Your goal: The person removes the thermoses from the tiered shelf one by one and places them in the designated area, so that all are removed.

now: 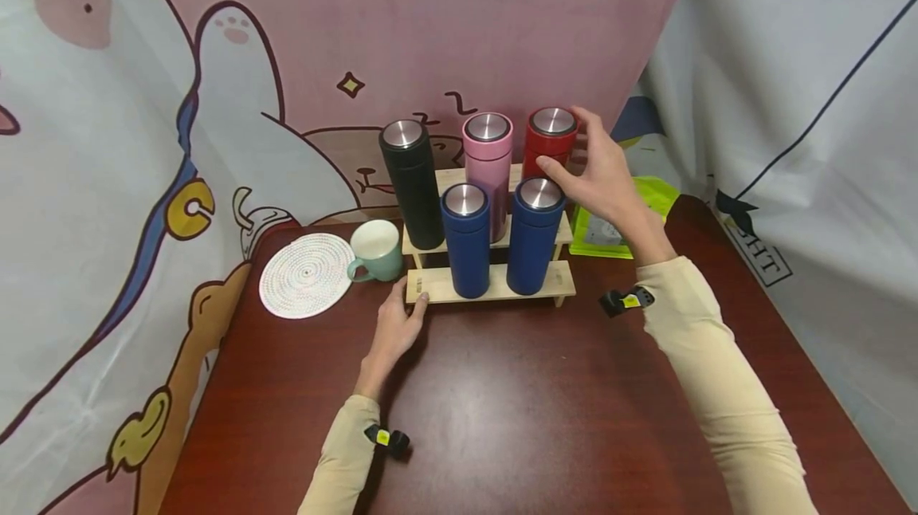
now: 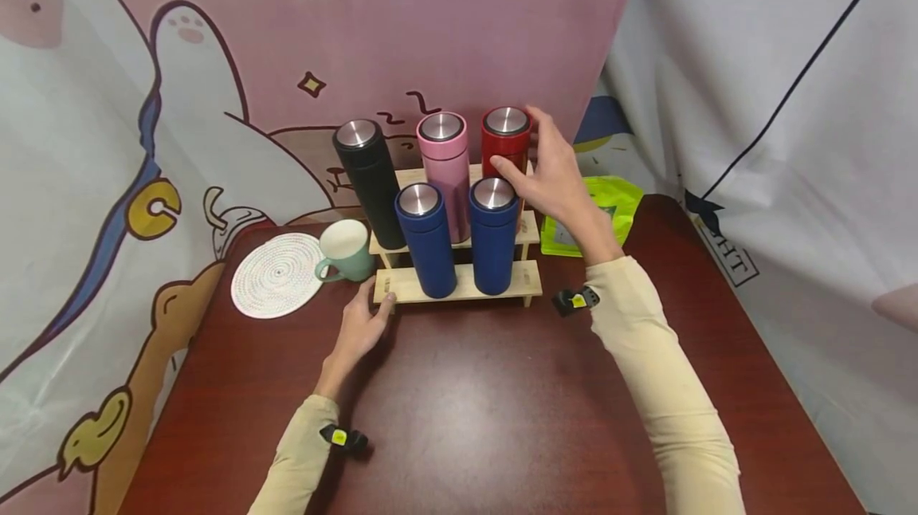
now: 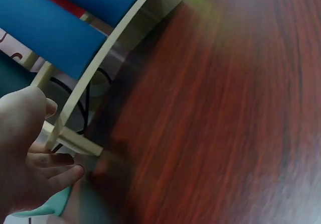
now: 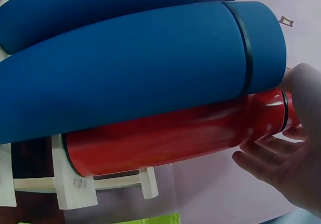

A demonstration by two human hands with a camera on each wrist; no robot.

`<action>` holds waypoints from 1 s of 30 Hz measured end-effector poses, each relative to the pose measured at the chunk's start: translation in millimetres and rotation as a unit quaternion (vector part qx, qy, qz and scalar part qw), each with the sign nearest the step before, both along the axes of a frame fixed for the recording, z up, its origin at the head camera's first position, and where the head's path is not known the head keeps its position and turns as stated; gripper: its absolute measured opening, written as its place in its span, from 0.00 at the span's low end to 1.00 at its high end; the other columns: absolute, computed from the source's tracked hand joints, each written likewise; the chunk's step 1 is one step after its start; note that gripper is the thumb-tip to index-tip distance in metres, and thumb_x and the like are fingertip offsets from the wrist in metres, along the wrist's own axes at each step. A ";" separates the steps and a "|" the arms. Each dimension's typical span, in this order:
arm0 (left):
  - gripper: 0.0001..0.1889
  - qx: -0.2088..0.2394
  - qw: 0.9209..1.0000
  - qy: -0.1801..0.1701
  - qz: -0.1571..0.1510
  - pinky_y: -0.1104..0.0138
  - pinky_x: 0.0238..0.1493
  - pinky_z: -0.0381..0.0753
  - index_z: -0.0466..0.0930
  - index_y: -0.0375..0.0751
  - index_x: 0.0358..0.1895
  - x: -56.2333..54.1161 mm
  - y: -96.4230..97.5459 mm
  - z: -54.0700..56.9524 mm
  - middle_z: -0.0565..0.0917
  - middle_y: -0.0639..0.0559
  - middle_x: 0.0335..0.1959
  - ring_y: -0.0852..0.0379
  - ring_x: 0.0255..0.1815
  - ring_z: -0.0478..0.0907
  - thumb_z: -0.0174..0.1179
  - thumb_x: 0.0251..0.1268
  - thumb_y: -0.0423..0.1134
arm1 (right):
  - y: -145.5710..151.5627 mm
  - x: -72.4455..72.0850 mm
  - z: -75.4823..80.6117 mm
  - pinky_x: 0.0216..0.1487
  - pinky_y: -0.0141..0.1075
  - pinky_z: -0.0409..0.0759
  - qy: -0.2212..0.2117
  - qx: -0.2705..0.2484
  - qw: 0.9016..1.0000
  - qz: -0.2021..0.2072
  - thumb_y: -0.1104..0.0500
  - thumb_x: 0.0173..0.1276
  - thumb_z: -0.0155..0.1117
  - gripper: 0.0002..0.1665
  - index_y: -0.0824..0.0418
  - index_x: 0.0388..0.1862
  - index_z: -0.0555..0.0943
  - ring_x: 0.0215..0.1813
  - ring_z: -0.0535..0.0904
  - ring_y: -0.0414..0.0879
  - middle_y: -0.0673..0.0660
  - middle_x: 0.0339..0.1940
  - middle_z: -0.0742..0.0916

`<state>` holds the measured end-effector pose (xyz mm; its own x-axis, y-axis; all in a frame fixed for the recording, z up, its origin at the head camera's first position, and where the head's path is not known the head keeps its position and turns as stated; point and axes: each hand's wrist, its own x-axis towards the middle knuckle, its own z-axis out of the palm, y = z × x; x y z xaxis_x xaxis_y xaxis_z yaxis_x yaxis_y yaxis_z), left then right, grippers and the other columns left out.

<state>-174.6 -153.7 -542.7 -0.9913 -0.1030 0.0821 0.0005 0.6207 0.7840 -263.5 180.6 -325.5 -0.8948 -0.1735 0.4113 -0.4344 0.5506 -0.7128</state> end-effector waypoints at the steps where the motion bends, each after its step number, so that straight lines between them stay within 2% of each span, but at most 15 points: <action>1: 0.34 0.001 1.000 0.001 0.003 0.48 0.66 0.74 0.64 0.35 0.75 -0.1 2.0 -1.3 0.76 0.35 0.68 0.40 0.68 0.75 0.57 0.74 0.51 | -0.6 -0.3 -0.6 0.59 0.57 0.80 0.001 -0.001 1.000 -0.001 0.46 0.68 0.68 0.48 0.56 0.80 0.56 0.61 0.81 0.62 0.66 0.67 0.78; 7: 0.30 0.024 0.999 0.020 0.034 0.47 0.66 0.73 0.66 0.34 0.72 -1.1 10.9 -6.2 0.81 0.33 0.62 0.38 0.66 0.76 0.59 0.74 0.46 | -3.2 -3.7 -3.6 0.56 0.57 0.82 0.015 -0.002 1.000 -0.002 0.49 0.67 0.70 0.48 0.58 0.78 0.56 0.56 0.83 0.62 0.66 0.65 0.79; 11: 0.28 0.048 0.997 0.028 0.050 0.47 0.67 0.72 0.67 0.36 0.71 -3.3 15.2 -9.9 0.81 0.35 0.62 0.38 0.66 0.76 0.60 0.74 0.45 | -2.1 -3.2 -5.0 0.54 0.55 0.84 0.028 -0.005 1.000 -0.012 0.50 0.66 0.71 0.47 0.58 0.77 0.58 0.53 0.85 0.60 0.65 0.64 0.80; 15: 0.28 0.074 0.995 0.027 0.058 0.49 0.68 0.72 0.67 0.37 0.71 -3.9 18.1 -12.1 0.80 0.37 0.64 0.41 0.67 0.75 0.60 0.74 0.44 | 0.6 -1.1 -7.4 0.52 0.55 0.84 0.042 -0.017 0.999 -0.022 0.51 0.65 0.73 0.47 0.58 0.77 0.60 0.50 0.86 0.57 0.63 0.63 0.82; 19: 0.28 0.094 0.993 0.026 0.063 0.49 0.69 0.70 0.66 0.39 0.72 -3.0 19.5 -12.0 0.79 0.38 0.65 0.42 0.68 0.74 0.60 0.74 0.44 | 3.7 1.4 -8.9 0.53 0.53 0.85 0.056 -0.031 0.998 -0.025 0.52 0.65 0.73 0.45 0.57 0.76 0.61 0.51 0.85 0.57 0.62 0.63 0.81; 24: 0.28 0.104 0.992 0.021 0.066 0.49 0.70 0.69 0.65 0.41 0.73 -2.3 19.7 -13.1 0.78 0.38 0.67 0.43 0.69 0.73 0.59 0.75 0.44 | 9.6 4.1 -8.0 0.53 0.42 0.85 0.078 -0.036 0.996 -0.040 0.54 0.64 0.74 0.44 0.57 0.75 0.63 0.55 0.84 0.54 0.61 0.62 0.82; 27: 0.28 0.113 0.991 0.017 0.067 0.49 0.67 0.73 0.65 0.42 0.73 -1.8 19.8 -14.8 0.77 0.38 0.67 0.44 0.69 0.73 0.58 0.75 0.44 | 14.5 6.0 -6.3 0.52 0.38 0.85 0.094 -0.033 0.994 -0.047 0.54 0.63 0.75 0.44 0.57 0.74 0.64 0.55 0.83 0.52 0.61 0.62 0.83; 30: 0.28 0.123 0.990 0.018 0.070 0.48 0.63 0.77 0.65 0.42 0.73 -2.0 19.8 -16.2 0.77 0.38 0.67 0.45 0.68 0.74 0.58 0.75 0.44 | 19.4 9.0 -2.2 0.52 0.42 0.86 0.104 -0.033 0.993 -0.052 0.55 0.63 0.74 0.43 0.56 0.74 0.65 0.55 0.84 0.53 0.60 0.62 0.83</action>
